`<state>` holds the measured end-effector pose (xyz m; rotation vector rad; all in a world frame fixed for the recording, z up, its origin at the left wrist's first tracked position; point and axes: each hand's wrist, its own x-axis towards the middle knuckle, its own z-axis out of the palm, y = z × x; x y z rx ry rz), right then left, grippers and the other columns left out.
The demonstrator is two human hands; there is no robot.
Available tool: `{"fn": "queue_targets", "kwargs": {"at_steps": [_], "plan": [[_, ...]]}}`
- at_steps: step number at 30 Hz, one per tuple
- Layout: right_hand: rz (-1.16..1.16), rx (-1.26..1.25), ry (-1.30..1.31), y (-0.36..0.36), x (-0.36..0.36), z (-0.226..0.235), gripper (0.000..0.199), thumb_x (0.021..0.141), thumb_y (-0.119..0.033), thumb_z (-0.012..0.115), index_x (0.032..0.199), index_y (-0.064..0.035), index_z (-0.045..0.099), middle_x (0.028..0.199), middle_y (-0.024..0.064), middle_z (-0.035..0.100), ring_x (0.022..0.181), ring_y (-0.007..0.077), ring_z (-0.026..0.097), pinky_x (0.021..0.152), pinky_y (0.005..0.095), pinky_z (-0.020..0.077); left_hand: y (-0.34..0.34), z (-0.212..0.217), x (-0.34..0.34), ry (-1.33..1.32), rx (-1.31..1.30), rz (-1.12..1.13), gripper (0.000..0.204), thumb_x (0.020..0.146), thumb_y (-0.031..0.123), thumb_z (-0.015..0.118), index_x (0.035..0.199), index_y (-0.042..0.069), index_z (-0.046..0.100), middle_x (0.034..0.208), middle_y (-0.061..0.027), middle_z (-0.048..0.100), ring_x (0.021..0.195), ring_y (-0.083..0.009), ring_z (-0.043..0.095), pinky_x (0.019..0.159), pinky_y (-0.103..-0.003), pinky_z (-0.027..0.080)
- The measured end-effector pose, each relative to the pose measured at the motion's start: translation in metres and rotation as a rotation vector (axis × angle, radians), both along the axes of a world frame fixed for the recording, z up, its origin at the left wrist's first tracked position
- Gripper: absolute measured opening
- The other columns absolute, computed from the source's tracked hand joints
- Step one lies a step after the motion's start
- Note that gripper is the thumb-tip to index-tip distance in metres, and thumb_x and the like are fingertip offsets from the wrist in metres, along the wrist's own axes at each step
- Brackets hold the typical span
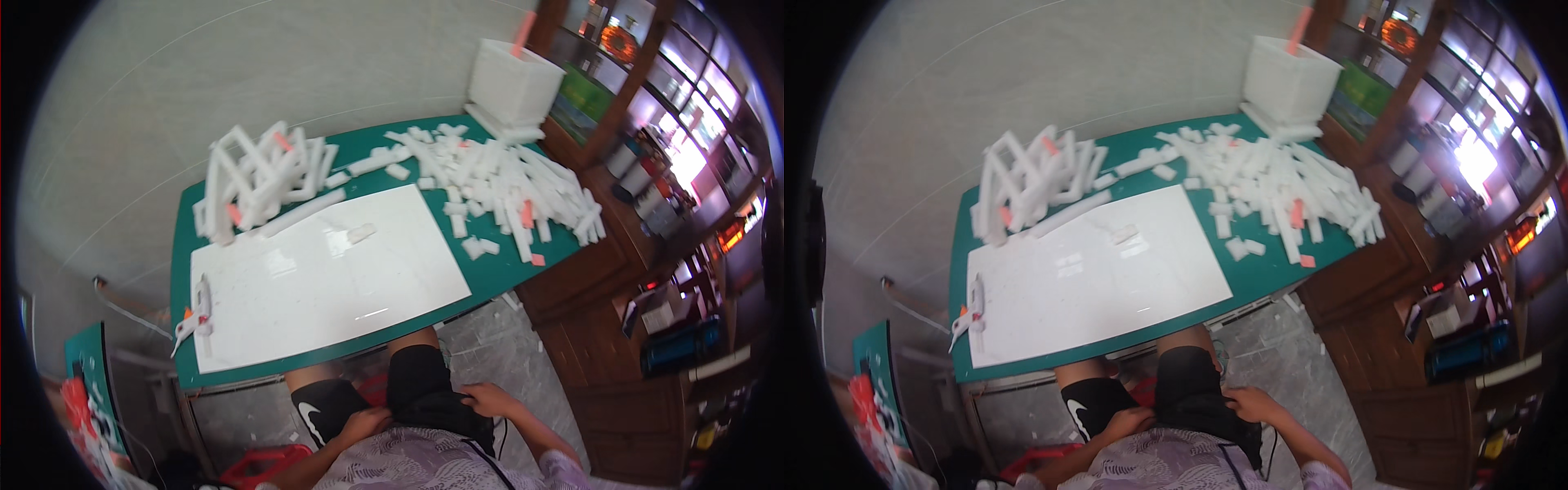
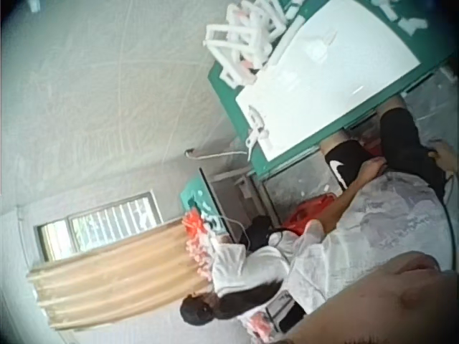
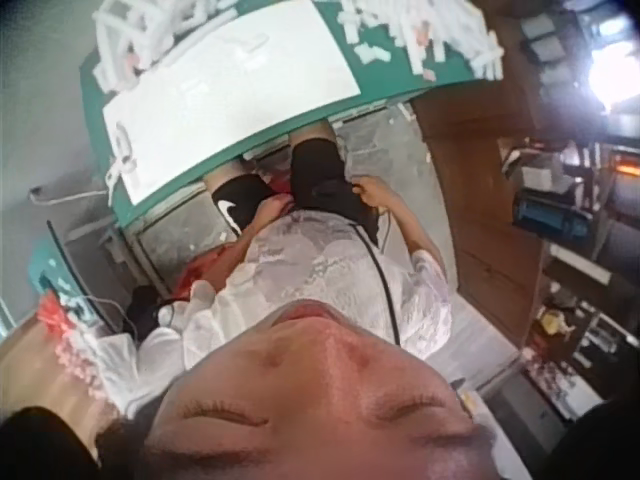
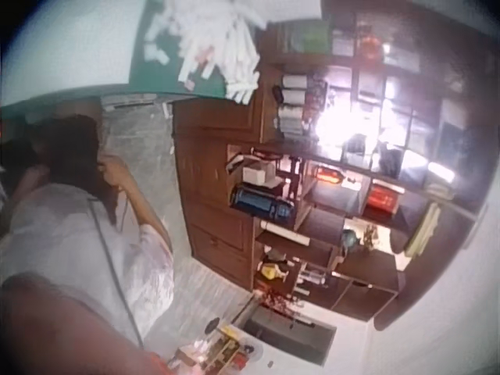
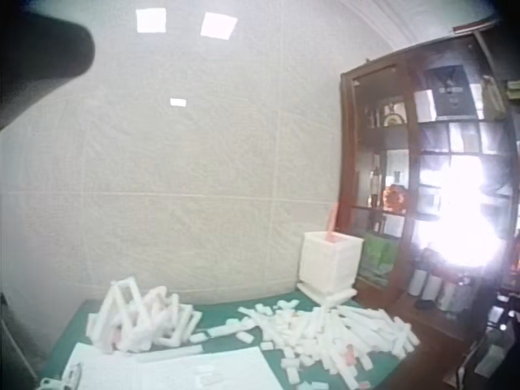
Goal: Glue small white foam pieces together to form a structure using a hot glue gun.
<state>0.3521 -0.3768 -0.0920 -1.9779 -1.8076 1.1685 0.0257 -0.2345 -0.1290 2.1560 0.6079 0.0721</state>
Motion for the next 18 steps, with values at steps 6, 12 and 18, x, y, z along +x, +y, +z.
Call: {"fn": "queue_targets", "kwargs": {"at_steps": [6, 12, 18], "plan": [[-0.080, -0.420, -0.069, -0.109, 0.024, -0.013, 0.037, 0.089, -0.030, 0.064, 0.117, -0.0060, 0.063, 0.105, 0.0209, 0.069, 0.102, 0.0401, 0.065, 0.087, 0.0450, 0.0504, -0.016, -0.028, 0.090, -0.189, 0.206, -0.464, 0.018, 0.091, 0.026, 0.063, 0.098, 0.010, 0.060, 0.097, -0.0084, 0.067, 0.090, -0.0319, 0.069, 0.072, -0.042, 0.058], [-0.136, -0.667, 0.159, -0.174, 0.017, -0.056, 0.051, 0.090, -0.039, 0.066, 0.129, -0.0078, 0.059, 0.110, 0.0140, 0.072, 0.103, 0.0326, 0.068, 0.091, 0.0396, 0.0512, -0.041, 0.003, 0.138, 0.131, 0.118, -0.809, 0.026, 0.094, 0.035, 0.060, 0.099, 0.009, 0.060, 0.098, -0.0109, 0.064, 0.094, -0.0334, 0.066, 0.077, -0.046, 0.056], [-0.373, -0.690, 0.537, -0.168, 0.019, -0.082, 0.036, 0.092, -0.024, 0.065, 0.125, -0.0095, 0.062, 0.109, 0.0109, 0.072, 0.098, 0.0196, 0.069, 0.088, 0.0333, 0.0515, 0.002, 0.006, 0.071, -0.085, -0.166, -0.568, 0.034, 0.095, 0.039, 0.061, 0.102, 0.006, 0.060, 0.097, -0.0167, 0.062, 0.094, -0.0375, 0.064, 0.079, -0.046, 0.052]]}}
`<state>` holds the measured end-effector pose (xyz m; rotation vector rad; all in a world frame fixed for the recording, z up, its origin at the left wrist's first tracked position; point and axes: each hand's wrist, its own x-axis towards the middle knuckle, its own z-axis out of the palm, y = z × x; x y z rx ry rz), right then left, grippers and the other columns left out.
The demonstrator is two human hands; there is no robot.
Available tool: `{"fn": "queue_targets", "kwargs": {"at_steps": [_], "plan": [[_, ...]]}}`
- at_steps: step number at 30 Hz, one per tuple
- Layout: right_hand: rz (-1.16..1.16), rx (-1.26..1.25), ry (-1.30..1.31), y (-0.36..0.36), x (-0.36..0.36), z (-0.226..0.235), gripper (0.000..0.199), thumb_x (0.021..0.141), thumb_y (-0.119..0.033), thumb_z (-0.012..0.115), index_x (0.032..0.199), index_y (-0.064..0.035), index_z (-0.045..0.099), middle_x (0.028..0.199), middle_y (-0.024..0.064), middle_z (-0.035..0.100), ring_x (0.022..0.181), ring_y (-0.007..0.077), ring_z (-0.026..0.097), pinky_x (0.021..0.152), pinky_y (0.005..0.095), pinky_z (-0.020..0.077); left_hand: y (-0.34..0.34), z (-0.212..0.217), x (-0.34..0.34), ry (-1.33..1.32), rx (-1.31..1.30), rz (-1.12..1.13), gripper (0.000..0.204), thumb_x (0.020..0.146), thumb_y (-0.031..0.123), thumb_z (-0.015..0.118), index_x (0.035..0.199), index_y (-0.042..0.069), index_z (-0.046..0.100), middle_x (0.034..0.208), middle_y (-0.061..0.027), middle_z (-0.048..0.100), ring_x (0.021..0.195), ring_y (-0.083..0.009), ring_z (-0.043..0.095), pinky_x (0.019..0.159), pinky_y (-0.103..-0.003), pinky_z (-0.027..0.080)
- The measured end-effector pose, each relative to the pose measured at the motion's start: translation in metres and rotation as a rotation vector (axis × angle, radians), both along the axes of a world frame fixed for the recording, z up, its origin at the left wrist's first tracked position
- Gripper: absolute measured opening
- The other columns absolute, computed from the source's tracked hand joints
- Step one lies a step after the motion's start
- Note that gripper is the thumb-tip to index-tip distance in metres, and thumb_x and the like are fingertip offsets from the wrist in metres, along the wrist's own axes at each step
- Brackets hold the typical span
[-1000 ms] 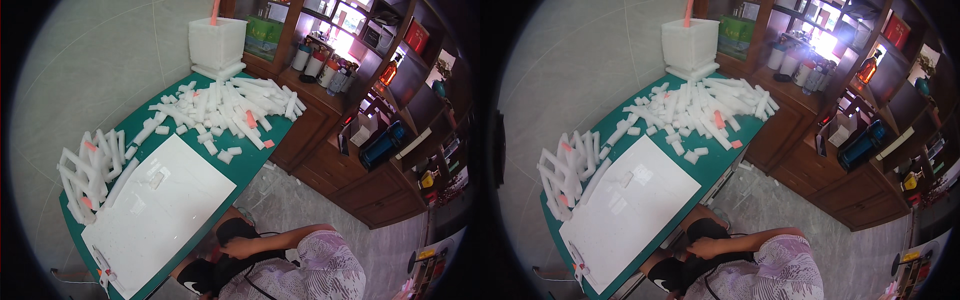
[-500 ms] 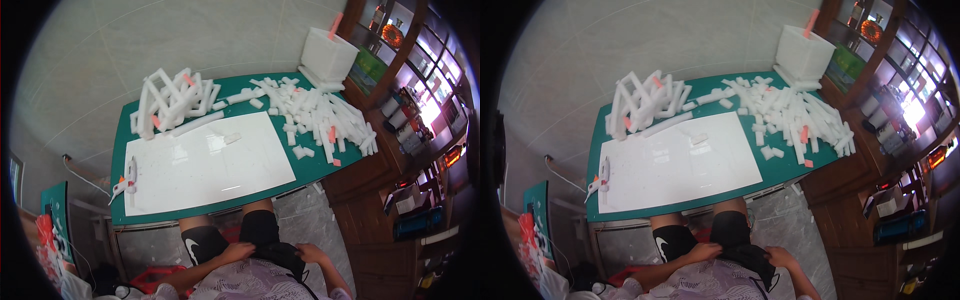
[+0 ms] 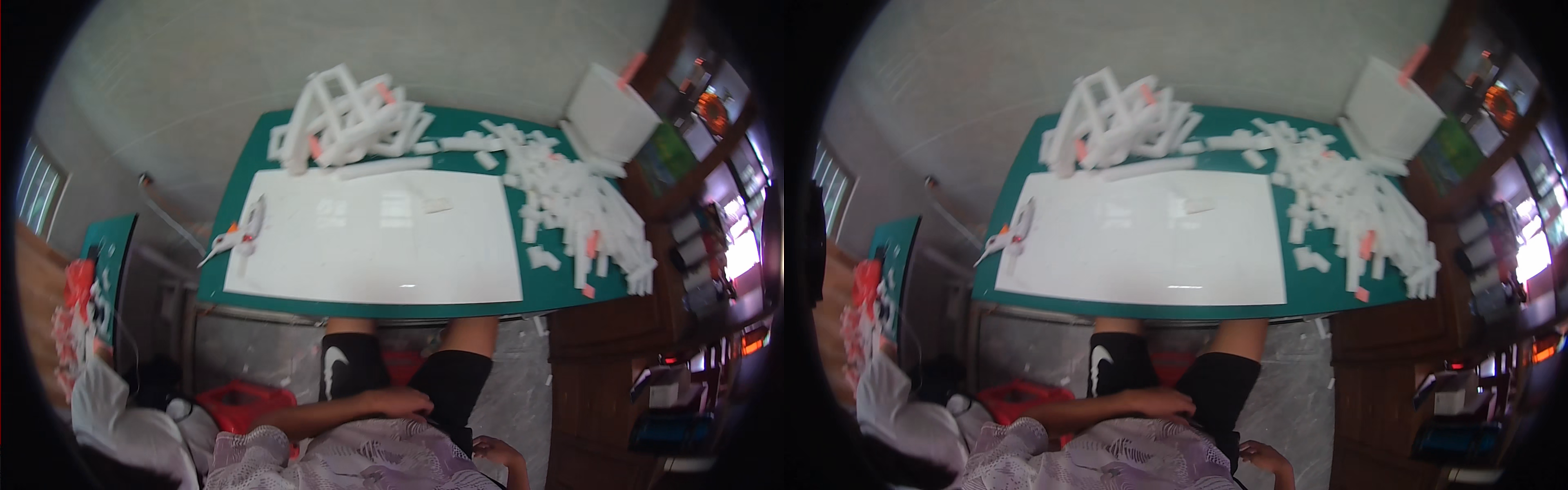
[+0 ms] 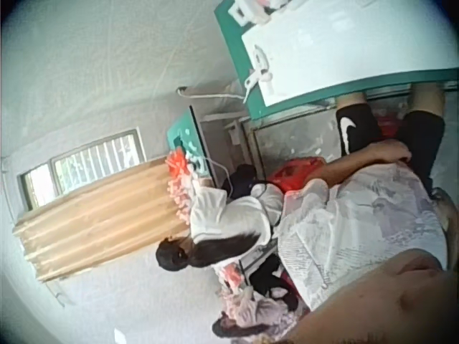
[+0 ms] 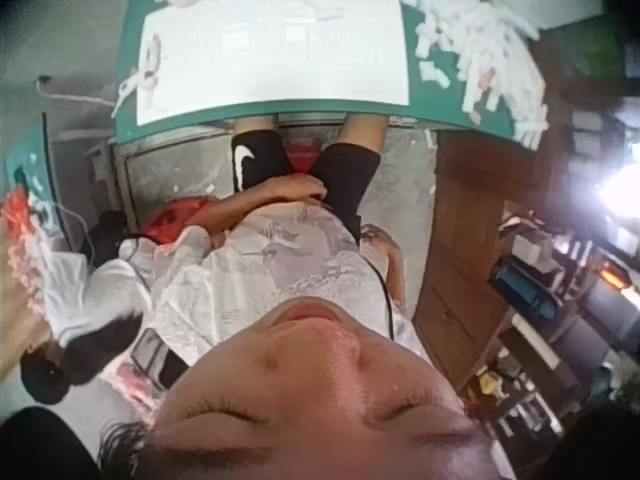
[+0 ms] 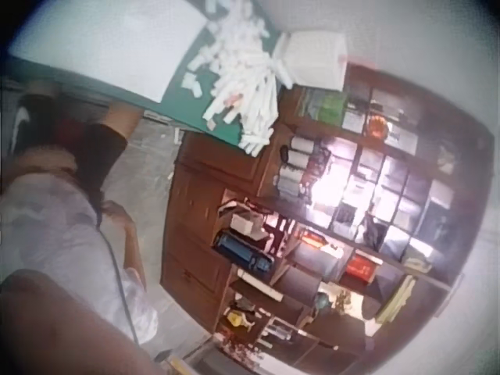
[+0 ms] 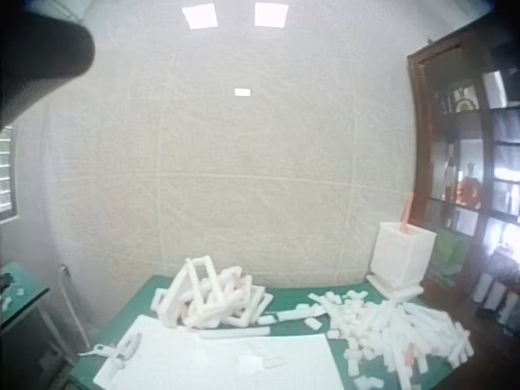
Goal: Glue small white foam pieces together to form a structure using a hot glue gun.
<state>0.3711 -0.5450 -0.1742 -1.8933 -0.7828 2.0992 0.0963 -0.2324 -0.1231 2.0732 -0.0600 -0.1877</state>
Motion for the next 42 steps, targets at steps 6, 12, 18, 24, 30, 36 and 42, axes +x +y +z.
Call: {"fn": "queue_targets", "kwargs": {"at_steps": [6, 12, 18, 24, 30, 36, 42], "plan": [[0.331, 0.057, -0.314, 0.080, 0.006, 0.034, 0.027, 0.088, -0.022, 0.069, 0.109, -0.0051, 0.068, 0.101, 0.0114, 0.073, 0.093, 0.0199, 0.069, 0.083, 0.0337, 0.0526, 0.015, 0.034, -0.076, 0.159, -0.067, 0.342, 0.024, 0.091, 0.027, 0.065, 0.097, 0.004, 0.062, 0.089, -0.0145, 0.065, 0.086, -0.0345, 0.065, 0.074, -0.044, 0.051], [0.005, 0.572, -0.530, 0.158, 0.017, 0.068, 0.021, 0.089, -0.015, 0.068, 0.104, -0.0013, 0.067, 0.090, 0.0113, 0.072, 0.082, 0.0204, 0.070, 0.073, 0.0318, 0.0537, 0.035, 0.067, -0.134, -0.002, -0.158, 0.846, 0.018, 0.092, 0.019, 0.068, 0.103, 0.005, 0.068, 0.092, -0.0127, 0.069, 0.081, -0.0254, 0.069, 0.070, -0.034, 0.053], [-0.004, 0.917, -0.649, 0.260, -0.003, 0.176, 0.014, 0.092, -0.010, 0.063, 0.101, -0.0006, 0.066, 0.084, 0.0107, 0.070, 0.074, 0.0171, 0.067, 0.066, 0.0305, 0.0510, 0.105, 0.129, -0.203, -0.313, -0.055, 1.491, 0.013, 0.094, 0.008, 0.063, 0.103, 0.000, 0.068, 0.084, -0.0081, 0.068, 0.075, -0.0133, 0.063, 0.068, -0.029, 0.050], [0.124, 1.177, -0.679, 0.374, -0.018, 0.214, 0.018, 0.092, -0.014, 0.060, 0.104, -0.0017, 0.065, 0.090, 0.0170, 0.066, 0.080, 0.0314, 0.066, 0.071, 0.0369, 0.0519, 0.152, 0.144, -0.224, -0.408, 0.506, 1.661, 0.009, 0.092, 0.002, 0.060, 0.097, -0.004, 0.065, 0.082, -0.0100, 0.066, 0.072, -0.0146, 0.059, 0.069, -0.029, 0.048], [0.055, 1.271, -0.795, 0.404, -0.015, 0.226, 0.016, 0.093, -0.014, 0.061, 0.099, 0.0000, 0.065, 0.087, 0.0137, 0.068, 0.074, 0.0229, 0.066, 0.066, 0.0337, 0.0519, 0.141, 0.147, -0.149, -0.362, 0.234, 1.305, 0.006, 0.090, 0.001, 0.063, 0.092, -0.001, 0.067, 0.074, -0.0088, 0.063, 0.064, -0.0153, 0.060, 0.060, -0.029, 0.048], [0.549, 0.576, 0.888, 0.242, 0.024, 0.266, 0.025, 0.100, -0.019, 0.059, 0.100, 0.0045, 0.068, 0.091, 0.0116, 0.069, 0.078, 0.0221, 0.065, 0.070, 0.0341, 0.0521, 0.103, 0.159, -0.107, -0.356, -0.111, 0.785, 0.015, 0.083, 0.002, 0.070, 0.098, 0.003, 0.073, 0.083, -0.0101, 0.070, 0.073, -0.0214, 0.068, 0.066, -0.030, 0.054], [0.204, 0.752, 0.601, 0.139, -0.041, 0.306, 0.028, 0.098, -0.002, 0.056, 0.122, 0.0105, 0.061, 0.127, 0.0251, 0.061, 0.119, 0.0361, 0.060, 0.101, 0.0418, 0.0454, 0.115, 0.121, -0.082, -0.296, -0.298, 0.721, 0.016, 0.082, 0.001, 0.072, 0.099, 0.002, 0.072, 0.087, -0.0099, 0.071, 0.069, -0.0163, 0.065, 0.065, -0.027, 0.051]]}}
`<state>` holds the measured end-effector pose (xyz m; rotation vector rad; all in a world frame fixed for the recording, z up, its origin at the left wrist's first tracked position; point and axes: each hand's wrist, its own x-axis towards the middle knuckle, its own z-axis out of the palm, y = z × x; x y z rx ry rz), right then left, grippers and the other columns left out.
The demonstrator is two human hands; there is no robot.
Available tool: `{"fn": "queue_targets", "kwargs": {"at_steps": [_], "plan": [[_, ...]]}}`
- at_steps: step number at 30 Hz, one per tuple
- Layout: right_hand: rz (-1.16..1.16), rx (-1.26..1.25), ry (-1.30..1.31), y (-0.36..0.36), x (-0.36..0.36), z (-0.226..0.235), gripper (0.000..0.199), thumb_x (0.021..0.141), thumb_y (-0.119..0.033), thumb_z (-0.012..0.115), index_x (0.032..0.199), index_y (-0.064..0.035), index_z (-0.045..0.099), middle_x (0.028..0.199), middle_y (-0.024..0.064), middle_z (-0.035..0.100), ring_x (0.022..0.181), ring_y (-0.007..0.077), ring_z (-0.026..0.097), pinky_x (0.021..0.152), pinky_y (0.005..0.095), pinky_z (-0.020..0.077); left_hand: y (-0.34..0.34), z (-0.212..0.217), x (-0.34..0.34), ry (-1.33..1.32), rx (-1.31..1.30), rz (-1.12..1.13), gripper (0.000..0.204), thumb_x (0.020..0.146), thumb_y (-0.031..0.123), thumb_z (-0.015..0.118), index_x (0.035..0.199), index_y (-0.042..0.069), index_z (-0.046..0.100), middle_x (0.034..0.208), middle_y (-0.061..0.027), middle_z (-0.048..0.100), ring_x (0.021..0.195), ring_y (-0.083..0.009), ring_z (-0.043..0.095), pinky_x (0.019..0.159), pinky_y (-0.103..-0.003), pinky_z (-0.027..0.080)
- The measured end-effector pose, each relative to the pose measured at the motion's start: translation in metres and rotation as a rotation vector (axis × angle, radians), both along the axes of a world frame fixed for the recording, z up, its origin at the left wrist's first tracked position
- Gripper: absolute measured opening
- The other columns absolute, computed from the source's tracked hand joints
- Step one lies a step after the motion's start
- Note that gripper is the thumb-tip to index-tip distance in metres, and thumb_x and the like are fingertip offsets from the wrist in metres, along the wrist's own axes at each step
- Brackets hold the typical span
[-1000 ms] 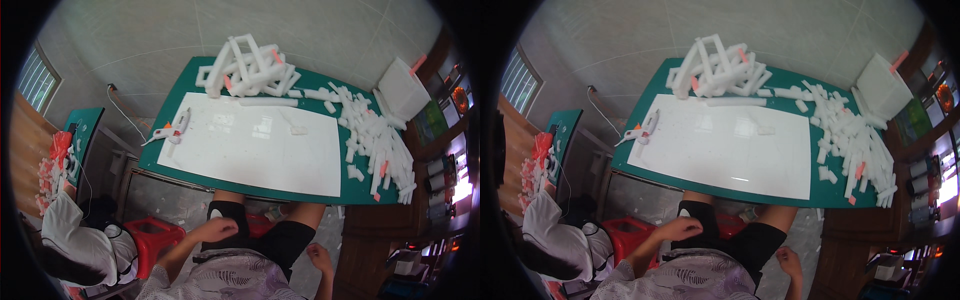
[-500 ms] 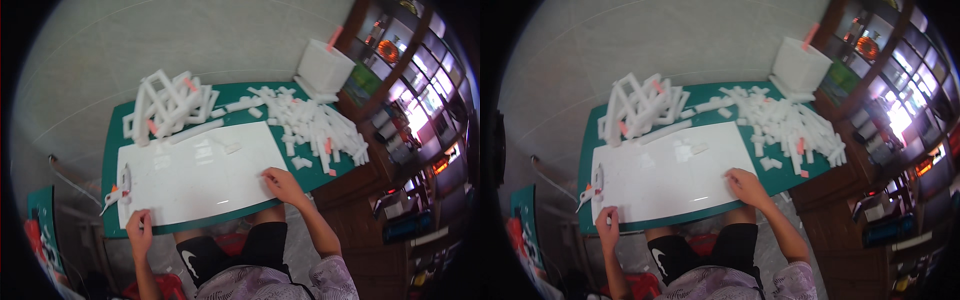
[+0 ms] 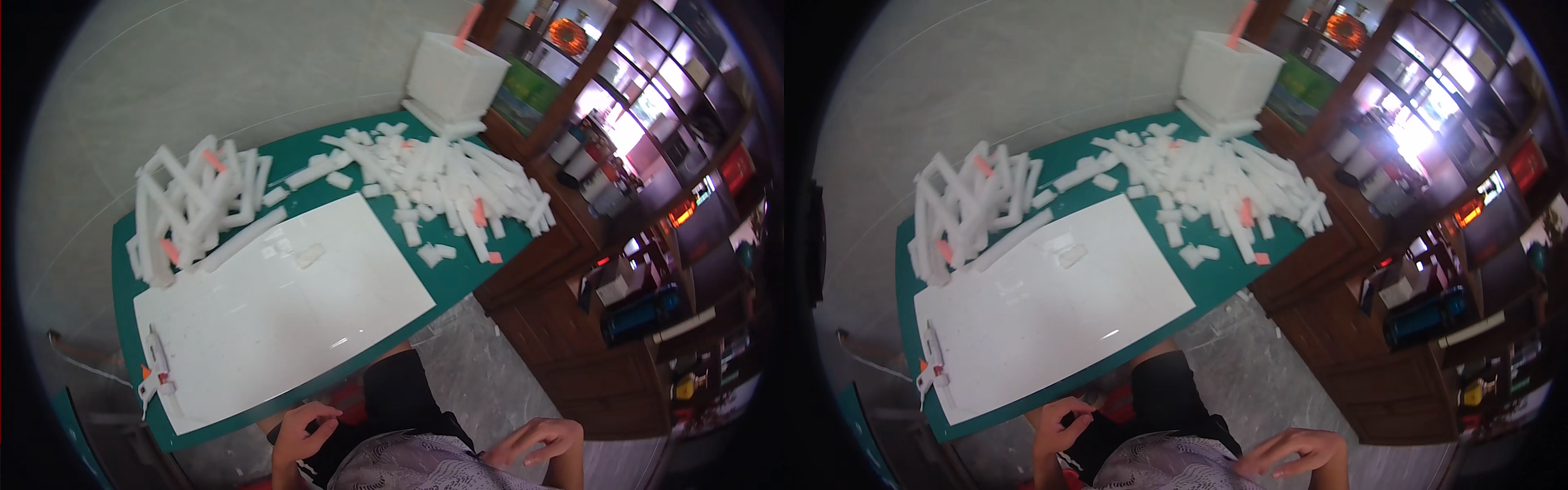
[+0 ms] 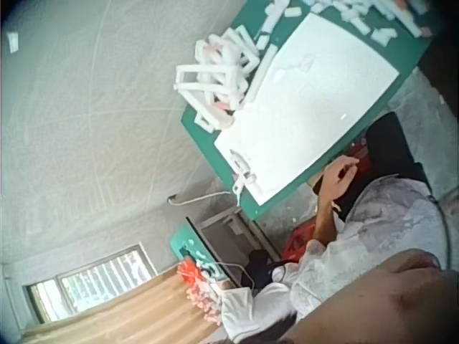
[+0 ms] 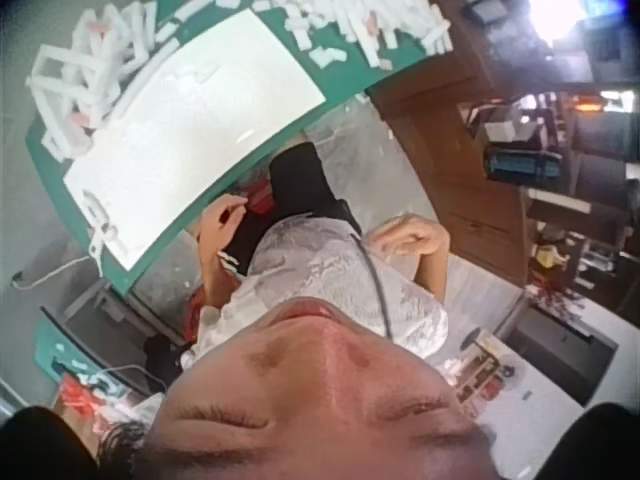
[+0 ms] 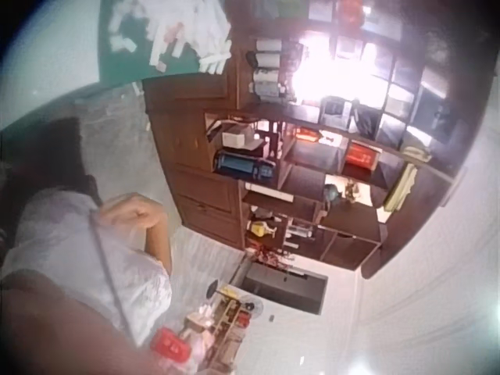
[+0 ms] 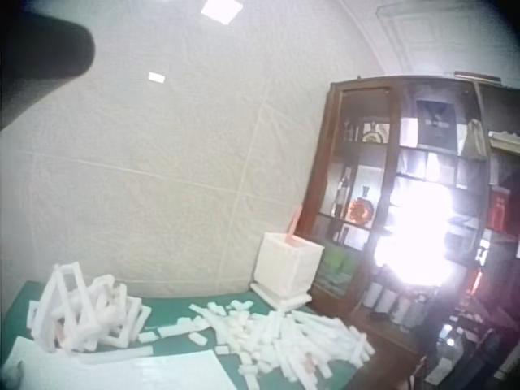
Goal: Glue small white foam pieces together to form a structure using a hot glue gun.
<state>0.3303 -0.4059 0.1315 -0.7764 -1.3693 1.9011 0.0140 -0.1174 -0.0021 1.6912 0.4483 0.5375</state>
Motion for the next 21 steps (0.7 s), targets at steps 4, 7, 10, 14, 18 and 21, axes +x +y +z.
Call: {"fn": "queue_targets", "kwargs": {"at_steps": [4, 7, 10, 14, 18, 21], "plan": [[-0.421, 0.065, -0.188, -0.014, -0.035, -0.010, 0.042, 0.098, -0.003, 0.054, 0.139, 0.0074, 0.049, 0.144, 0.0188, 0.049, 0.130, 0.0303, 0.050, 0.104, 0.0379, 0.0412, 0.000, 0.006, 0.018, 0.026, 0.052, -0.093, 0.017, 0.082, 0.001, 0.072, 0.099, 0.002, 0.071, 0.085, -0.0097, 0.070, 0.068, -0.0167, 0.064, 0.064, -0.028, 0.051], [-0.405, 0.133, -0.054, -0.038, -0.027, -0.047, 0.033, 0.096, -0.006, 0.059, 0.127, 0.0065, 0.057, 0.132, 0.0182, 0.055, 0.122, 0.0269, 0.054, 0.099, 0.0373, 0.0431, -0.004, 0.006, 0.020, 0.033, 0.069, -0.121, 0.016, 0.082, 0.001, 0.071, 0.099, 0.001, 0.071, 0.084, -0.0097, 0.070, 0.068, -0.0164, 0.063, 0.064, -0.027, 0.050], [-0.595, 0.010, 0.355, -0.060, -0.039, -0.060, 0.023, 0.097, -0.007, 0.058, 0.115, 0.0053, 0.062, 0.122, 0.0166, 0.060, 0.113, 0.0254, 0.057, 0.094, 0.0379, 0.0452, -0.011, 0.004, 0.019, 0.047, 0.062, -0.102, 0.016, 0.082, 0.000, 0.071, 0.099, -0.001, 0.071, 0.082, -0.0098, 0.069, 0.068, -0.0165, 0.062, 0.064, -0.027, 0.049], [-0.289, 0.173, 0.284, -0.063, -0.021, -0.058, 0.025, 0.099, -0.008, 0.055, 0.118, 0.0053, 0.065, 0.118, 0.0171, 0.063, 0.107, 0.0257, 0.060, 0.093, 0.0384, 0.0459, -0.024, 0.009, 0.018, 0.066, 0.049, -0.059, 0.017, 0.082, -0.001, 0.070, 0.099, -0.002, 0.071, 0.082, -0.0103, 0.069, 0.070, -0.0173, 0.063, 0.067, -0.028, 0.050], [-0.322, -0.113, 0.055, -0.055, -0.025, -0.050, 0.043, 0.101, -0.010, 0.052, 0.142, 0.0019, 0.052, 0.141, 0.0198, 0.054, 0.115, 0.0283, 0.060, 0.100, 0.0365, 0.0438, -0.036, 0.012, 0.014, 0.082, 0.089, -0.012, 0.020, 0.084, 0.001, 0.067, 0.103, -0.002, 0.070, 0.081, -0.0092, 0.070, 0.075, -0.0145, 0.065, 0.068, -0.027, 0.050], [-0.345, 0.083, -0.117, -0.038, -0.041, -0.051, 0.049, 0.100, -0.006, 0.048, 0.146, 0.0056, 0.042, 0.158, 0.0224, 0.033, 0.149, 0.0332, 0.027, 0.119, 0.0431, 0.0238, -0.043, 0.017, 0.011, 0.099, 0.122, -0.011, 0.020, 0.084, 0.001, 0.068, 0.103, -0.002, 0.070, 0.081, -0.0089, 0.069, 0.075, -0.0152, 0.066, 0.068, -0.027, 0.050]]}}
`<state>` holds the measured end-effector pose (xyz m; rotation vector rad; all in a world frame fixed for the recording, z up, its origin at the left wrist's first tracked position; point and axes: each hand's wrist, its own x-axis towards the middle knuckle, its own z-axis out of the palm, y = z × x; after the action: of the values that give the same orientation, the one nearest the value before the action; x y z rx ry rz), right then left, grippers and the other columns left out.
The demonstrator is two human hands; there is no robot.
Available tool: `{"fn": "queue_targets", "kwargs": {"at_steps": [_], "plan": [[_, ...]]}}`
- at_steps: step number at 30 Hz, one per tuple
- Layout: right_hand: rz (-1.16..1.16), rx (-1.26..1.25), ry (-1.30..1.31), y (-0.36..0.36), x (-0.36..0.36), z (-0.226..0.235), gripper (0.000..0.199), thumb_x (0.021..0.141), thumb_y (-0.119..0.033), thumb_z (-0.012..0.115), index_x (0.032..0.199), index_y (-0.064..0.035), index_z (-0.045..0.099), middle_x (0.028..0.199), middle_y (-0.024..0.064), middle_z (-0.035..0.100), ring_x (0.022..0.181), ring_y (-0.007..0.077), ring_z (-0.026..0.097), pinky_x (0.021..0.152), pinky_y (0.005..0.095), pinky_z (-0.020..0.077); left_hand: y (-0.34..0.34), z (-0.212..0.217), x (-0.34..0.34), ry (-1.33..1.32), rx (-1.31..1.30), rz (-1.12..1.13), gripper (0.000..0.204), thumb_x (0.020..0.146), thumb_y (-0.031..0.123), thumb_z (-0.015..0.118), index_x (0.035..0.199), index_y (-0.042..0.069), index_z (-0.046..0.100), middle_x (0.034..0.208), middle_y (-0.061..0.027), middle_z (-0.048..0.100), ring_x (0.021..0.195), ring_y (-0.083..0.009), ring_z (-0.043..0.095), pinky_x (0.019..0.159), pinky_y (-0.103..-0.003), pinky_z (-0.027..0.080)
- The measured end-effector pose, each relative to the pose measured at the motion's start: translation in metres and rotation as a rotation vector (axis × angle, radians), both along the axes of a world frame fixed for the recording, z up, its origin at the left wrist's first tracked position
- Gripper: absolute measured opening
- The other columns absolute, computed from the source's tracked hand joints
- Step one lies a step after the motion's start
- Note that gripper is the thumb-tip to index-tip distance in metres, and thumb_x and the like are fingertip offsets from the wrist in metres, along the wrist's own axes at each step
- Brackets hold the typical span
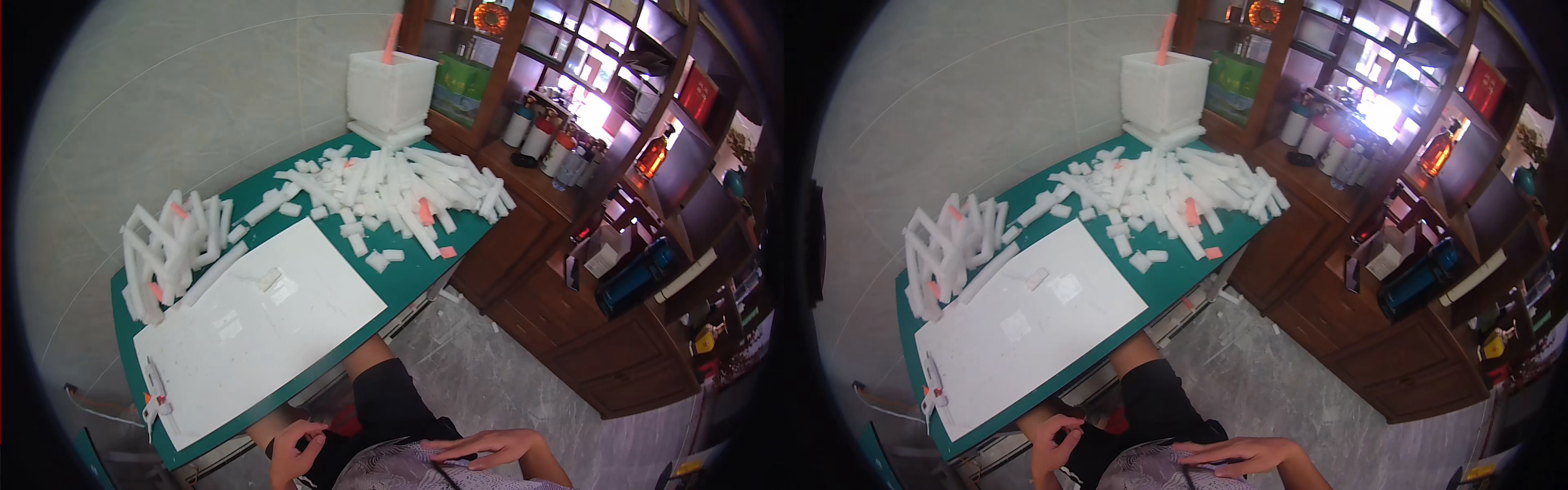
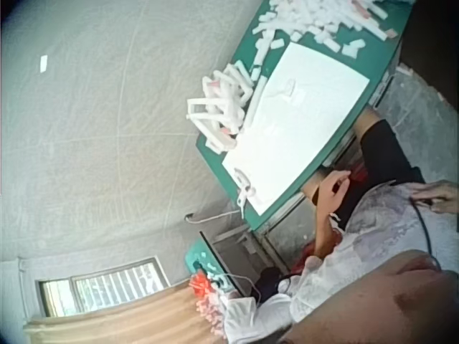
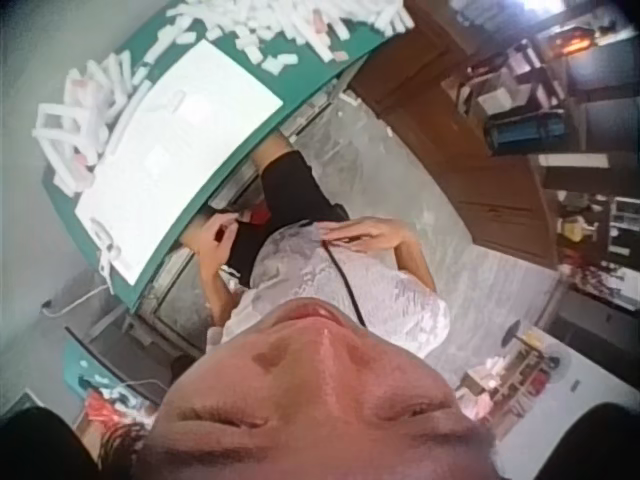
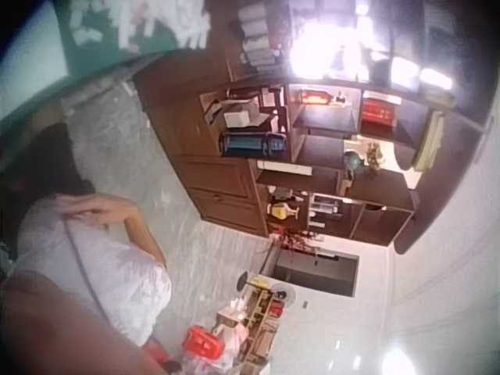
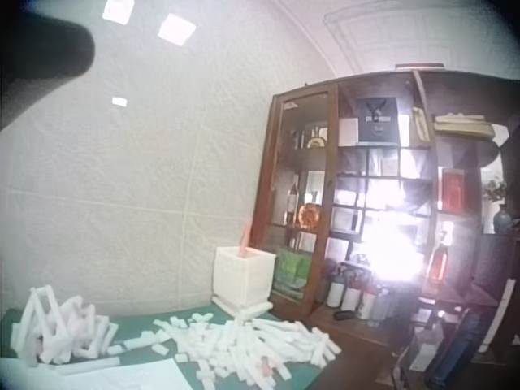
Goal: Glue small white foam pieces together to form a structure using a hot glue gun.
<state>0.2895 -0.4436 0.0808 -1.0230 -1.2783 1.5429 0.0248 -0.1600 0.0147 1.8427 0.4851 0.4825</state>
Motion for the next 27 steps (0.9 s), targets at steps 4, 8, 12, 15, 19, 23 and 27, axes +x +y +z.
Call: {"fn": "queue_targets", "kwargs": {"at_steps": [4, 8, 12, 15, 19, 23, 27], "plan": [[-0.177, -0.031, 0.806, -0.011, 0.000, -0.035, 0.027, 0.092, -0.004, 0.054, 0.115, 0.0067, 0.060, 0.146, 0.0209, 0.037, 0.146, 0.0502, 0.023, 0.119, 0.0570, 0.0198, -0.014, -0.006, -0.019, -0.021, -0.055, 0.060, 0.020, 0.084, -0.001, 0.068, 0.104, -0.002, 0.071, 0.084, -0.0091, 0.069, 0.075, -0.0161, 0.065, 0.068, -0.027, 0.050], [-0.283, 0.273, 0.770, -0.011, 0.008, -0.051, 0.027, 0.091, -0.017, 0.054, 0.091, 0.0076, 0.064, 0.138, 0.0154, 0.042, 0.139, 0.0632, 0.023, 0.118, 0.0657, 0.0146, -0.024, -0.009, -0.030, -0.031, -0.073, 0.065, 0.021, 0.085, -0.001, 0.069, 0.105, -0.001, 0.071, 0.084, -0.0085, 0.069, 0.072, -0.0152, 0.063, 0.068, -0.027, 0.050], [-0.398, 0.543, 0.969, -0.019, 0.019, -0.060, 0.034, 0.093, -0.025, 0.054, 0.091, 0.0066, 0.066, 0.137, 0.0124, 0.047, 0.140, 0.0615, 0.023, 0.118, 0.0667, 0.0126, -0.029, 0.000, -0.030, 0.001, -0.102, 0.069, 0.020, 0.087, 0.002, 0.069, 0.107, 0.002, 0.072, 0.084, -0.0073, 0.069, 0.074, -0.0134, 0.063, 0.069, -0.026, 0.051], [-0.536, 0.677, 0.861, -0.053, 0.042, -0.096, 0.047, 0.097, -0.037, 0.059, 0.061, -0.0056, 0.052, 0.112, 0.0103, 0.056, 0.131, 0.0576, 0.043, 0.119, 0.0619, 0.0198, -0.029, -0.004, -0.030, -0.001, -0.104, 0.055, 0.020, 0.088, 0.003, 0.070, 0.107, 0.003, 0.072, 0.084, -0.0067, 0.069, 0.074, -0.0133, 0.063, 0.069, -0.026, 0.051], [-0.704, 0.919, 0.996, -0.084, 0.074, -0.101, 0.055, 0.100, -0.044, 0.053, 0.058, -0.0104, 0.045, 0.099, 0.0071, 0.062, 0.133, 0.0425, 0.049, 0.123, 0.0539, 0.0132, -0.022, -0.004, -0.021, -0.024, -0.096, -0.009, 0.021, 0.088, 0.004, 0.070, 0.109, 0.003, 0.072, 0.085, -0.0069, 0.070, 0.075, -0.0136, 0.064, 0.071, -0.026, 0.051], [-0.681, 1.130, 0.633, -0.080, 0.071, -0.041, 0.048, 0.097, -0.045, 0.058, 0.068, -0.0070, 0.062, 0.103, 0.0020, 0.071, 0.148, 0.0334, 0.028, 0.125, 0.0533, 0.0060, -0.012, 0.000, -0.006, -0.025, -0.093, -0.084, 0.019, 0.091, 0.006, 0.068, 0.110, 0.002, 0.072, 0.088, -0.0083, 0.073, 0.077, -0.0139, 0.067, 0.071, -0.027, 0.052], [-0.885, 1.076, 0.277, -0.041, 0.044, 0.008, 0.047, 0.093, -0.042, 0.064, 0.117, -0.0020, 0.068, 0.132, 0.0147, 0.062, 0.150, 0.0336, 0.023, 0.123, 0.0583, 0.0066, -0.007, 0.009, 0.004, 0.024, -0.069, -0.158, 0.021, 0.091, 0.007, 0.069, 0.111, 0.003, 0.072, 0.088, -0.0083, 0.073, 0.077, -0.0145, 0.067, 0.072, -0.028, 0.053]]}}
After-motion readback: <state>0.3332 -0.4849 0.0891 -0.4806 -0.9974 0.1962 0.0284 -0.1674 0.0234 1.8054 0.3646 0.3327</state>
